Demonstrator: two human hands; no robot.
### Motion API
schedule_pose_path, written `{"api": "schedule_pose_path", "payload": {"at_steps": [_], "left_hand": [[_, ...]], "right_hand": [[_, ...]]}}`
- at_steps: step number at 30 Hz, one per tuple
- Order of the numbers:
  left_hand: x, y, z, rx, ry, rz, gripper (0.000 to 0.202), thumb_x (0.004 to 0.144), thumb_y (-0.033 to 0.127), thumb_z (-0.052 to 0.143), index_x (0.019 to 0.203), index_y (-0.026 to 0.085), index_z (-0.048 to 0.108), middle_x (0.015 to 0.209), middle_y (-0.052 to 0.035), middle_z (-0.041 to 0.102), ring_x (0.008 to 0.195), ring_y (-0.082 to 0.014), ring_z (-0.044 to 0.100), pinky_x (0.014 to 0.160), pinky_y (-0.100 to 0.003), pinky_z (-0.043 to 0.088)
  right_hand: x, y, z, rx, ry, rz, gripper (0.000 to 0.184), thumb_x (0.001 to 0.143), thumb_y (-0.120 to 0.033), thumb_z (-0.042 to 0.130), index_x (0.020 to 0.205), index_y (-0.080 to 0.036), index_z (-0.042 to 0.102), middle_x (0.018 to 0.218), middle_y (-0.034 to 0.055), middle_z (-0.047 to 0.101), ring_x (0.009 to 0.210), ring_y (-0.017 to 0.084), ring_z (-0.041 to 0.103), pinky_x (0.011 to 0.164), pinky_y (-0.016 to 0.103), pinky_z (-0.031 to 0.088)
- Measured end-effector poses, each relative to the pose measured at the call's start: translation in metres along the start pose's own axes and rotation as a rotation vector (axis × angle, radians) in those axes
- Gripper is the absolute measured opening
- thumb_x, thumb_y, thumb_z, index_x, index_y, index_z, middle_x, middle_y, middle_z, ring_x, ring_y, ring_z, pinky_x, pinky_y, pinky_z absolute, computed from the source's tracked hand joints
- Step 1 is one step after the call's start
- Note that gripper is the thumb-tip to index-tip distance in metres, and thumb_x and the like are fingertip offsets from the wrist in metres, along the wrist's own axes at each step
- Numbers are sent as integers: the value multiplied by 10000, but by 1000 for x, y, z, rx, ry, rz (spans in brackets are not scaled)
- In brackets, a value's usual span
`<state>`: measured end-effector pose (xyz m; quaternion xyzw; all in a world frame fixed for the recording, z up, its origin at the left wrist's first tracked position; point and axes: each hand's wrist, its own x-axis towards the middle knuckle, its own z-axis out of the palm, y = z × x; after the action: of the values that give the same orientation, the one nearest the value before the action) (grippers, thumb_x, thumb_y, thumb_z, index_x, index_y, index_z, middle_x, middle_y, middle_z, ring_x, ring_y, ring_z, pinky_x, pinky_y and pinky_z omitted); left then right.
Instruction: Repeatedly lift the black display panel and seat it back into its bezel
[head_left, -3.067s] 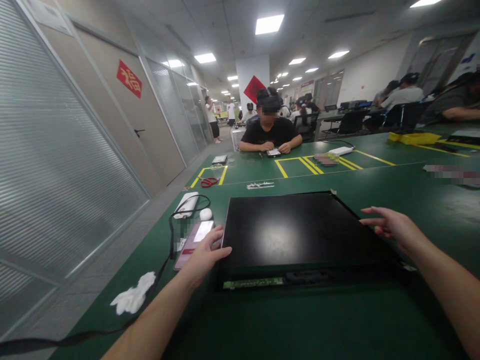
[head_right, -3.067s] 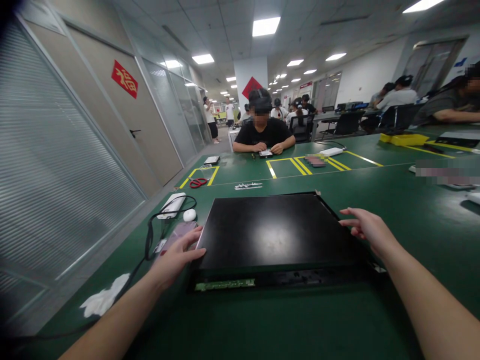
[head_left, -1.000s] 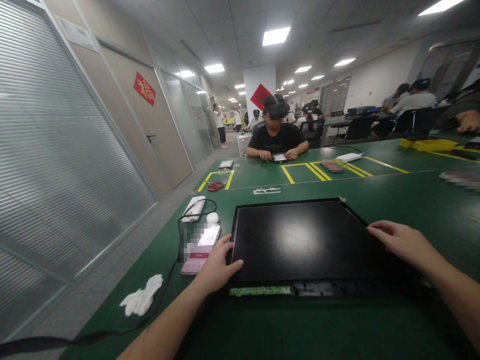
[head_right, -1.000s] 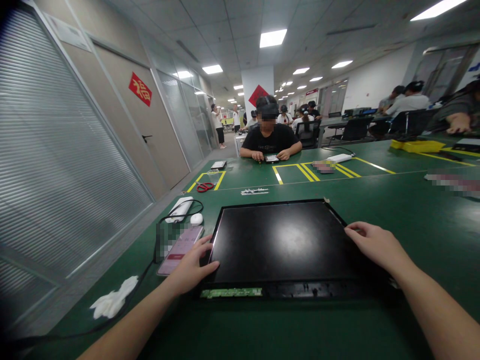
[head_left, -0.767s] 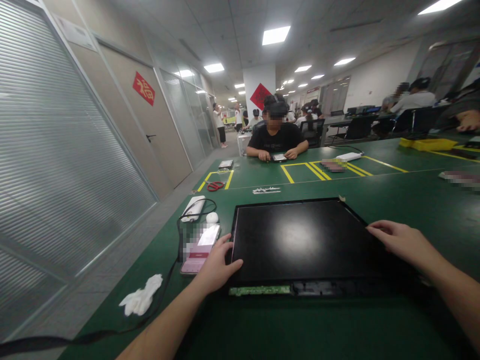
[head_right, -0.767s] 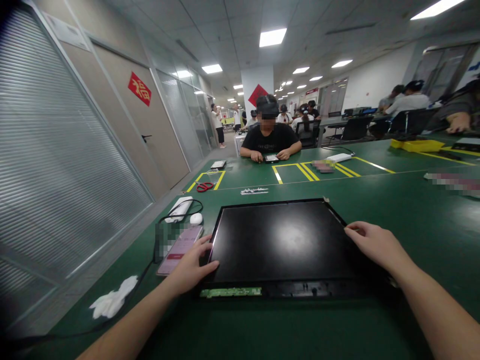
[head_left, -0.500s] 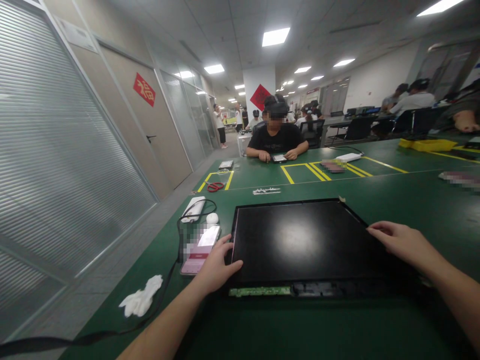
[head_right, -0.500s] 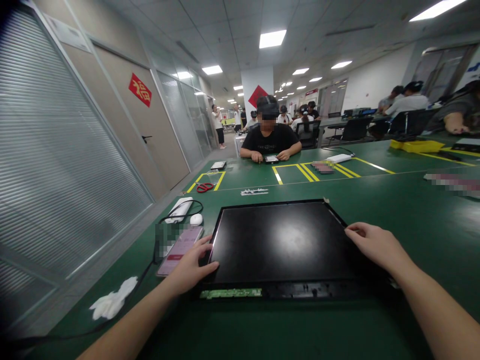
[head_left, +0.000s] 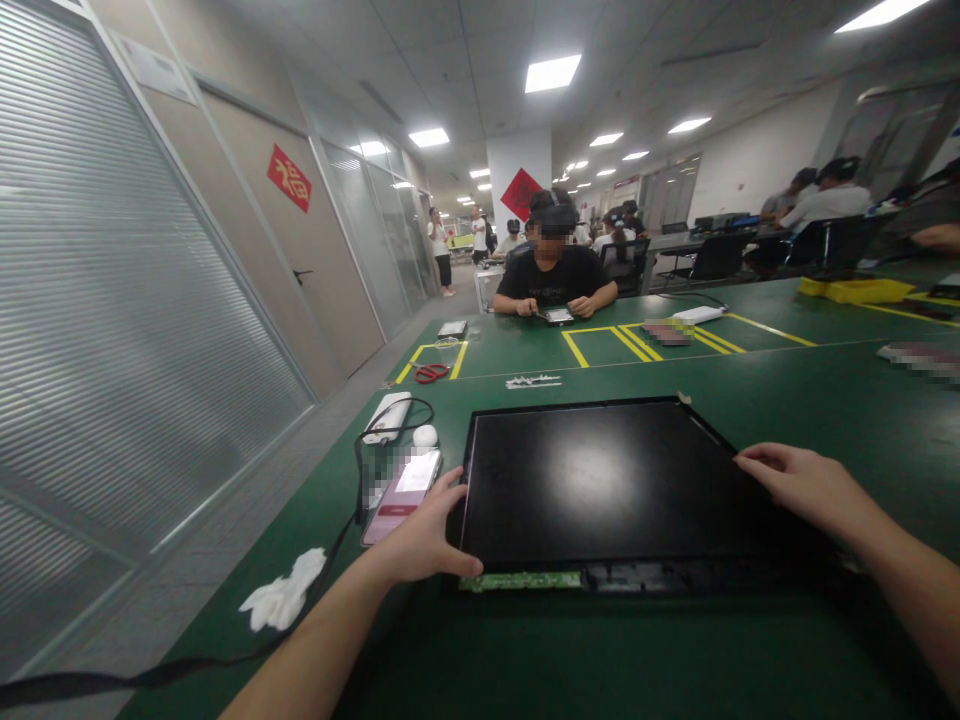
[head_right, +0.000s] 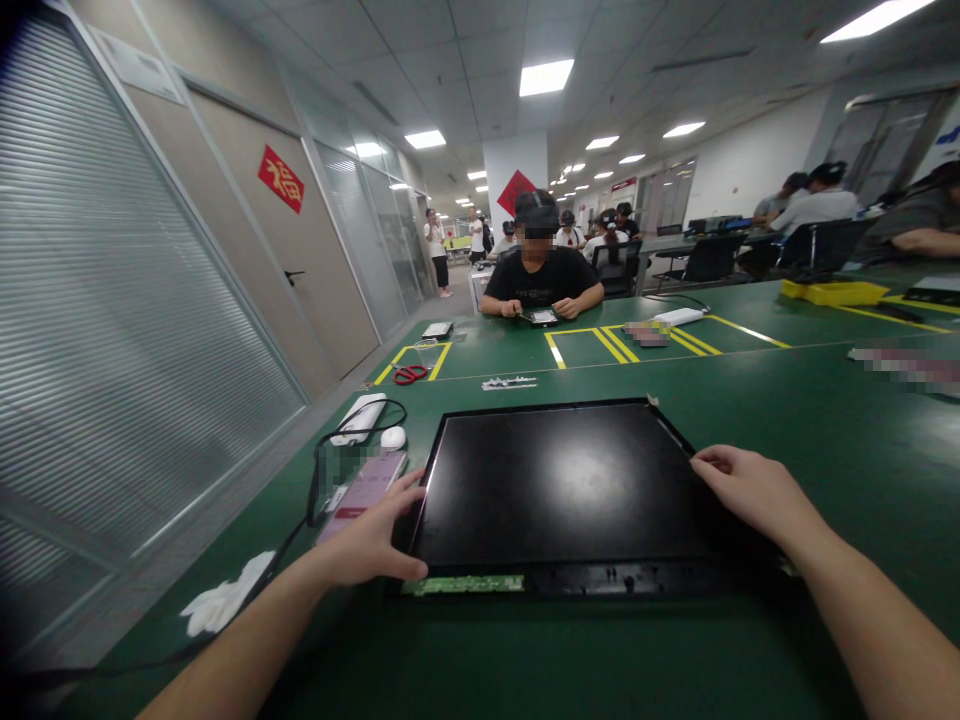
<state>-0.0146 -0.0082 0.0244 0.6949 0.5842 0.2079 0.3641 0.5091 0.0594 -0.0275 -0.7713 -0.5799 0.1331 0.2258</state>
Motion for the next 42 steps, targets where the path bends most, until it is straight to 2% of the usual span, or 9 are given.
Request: {"api": "schedule_pose_path", "payload": {"at_steps": [5, 9, 15, 26, 32, 37, 42], "left_hand": [[0, -2, -3, -25, -45, 22, 849, 488, 248, 890, 1304, 207, 660, 1681, -159, 227, 1507, -374, 320, 1203, -506, 312], [0, -1, -4, 2, -44, 19, 870, 475, 227, 897, 1310, 202, 655, 1674, -164, 239, 1508, -389, 307, 1212, -511, 298], [1, -3, -4, -2, -87, 1, 879, 517, 226, 879, 1351, 172, 608, 1685, -178, 168, 1490, -376, 342, 1195, -487, 338], [0, 1, -3, 7, -76, 9, 854, 516, 224, 891, 1325, 176, 623, 1676, -183, 195, 1484, -381, 349, 1194, -496, 345], [1, -2, -3, 29, -95, 24, 872, 525, 228, 873, 1351, 160, 598, 1685, -181, 160, 1497, -377, 321, 1203, -491, 333], [1, -2, -4, 39, -119, 8, 904, 549, 252, 860, 1398, 164, 562, 1694, -169, 130, 1497, -379, 320, 1193, -485, 353], [0, -1, -4, 51, -108, 19, 895, 548, 269, 867, 1389, 165, 578, 1691, -171, 152, 1501, -386, 312, 1198, -490, 341]], "right_hand": [[4, 6, 3, -8, 18, -37, 465, 689, -651, 531, 841, -284, 773, 838, 60, 772, 753, 308, 712, 705, 410, 507], [3, 5, 1, -11, 11, -32, 462, 684, -657, 529, 828, -291, 771, 829, 56, 771, 747, 308, 713, 717, 414, 510], [1, 2, -1, -14, 5, -29, 454, 682, -638, 536, 836, -285, 776, 853, 64, 774, 753, 305, 710, 730, 412, 512], [-3, -4, -1, -27, -7, 14, 433, 706, -610, 539, 863, -279, 770, 881, 65, 771, 757, 291, 708, 746, 405, 514], [0, -1, 1, -69, 14, -53, 451, 715, -612, 510, 852, -268, 768, 827, 63, 765, 722, 285, 705, 732, 398, 527], [1, 1, 1, -92, -24, -23, 457, 737, -604, 504, 897, -271, 773, 871, 68, 767, 734, 278, 705, 751, 394, 526], [8, 13, 5, -91, -22, -49, 451, 755, -605, 503, 902, -273, 769, 877, 73, 761, 751, 279, 707, 741, 388, 522]]}}
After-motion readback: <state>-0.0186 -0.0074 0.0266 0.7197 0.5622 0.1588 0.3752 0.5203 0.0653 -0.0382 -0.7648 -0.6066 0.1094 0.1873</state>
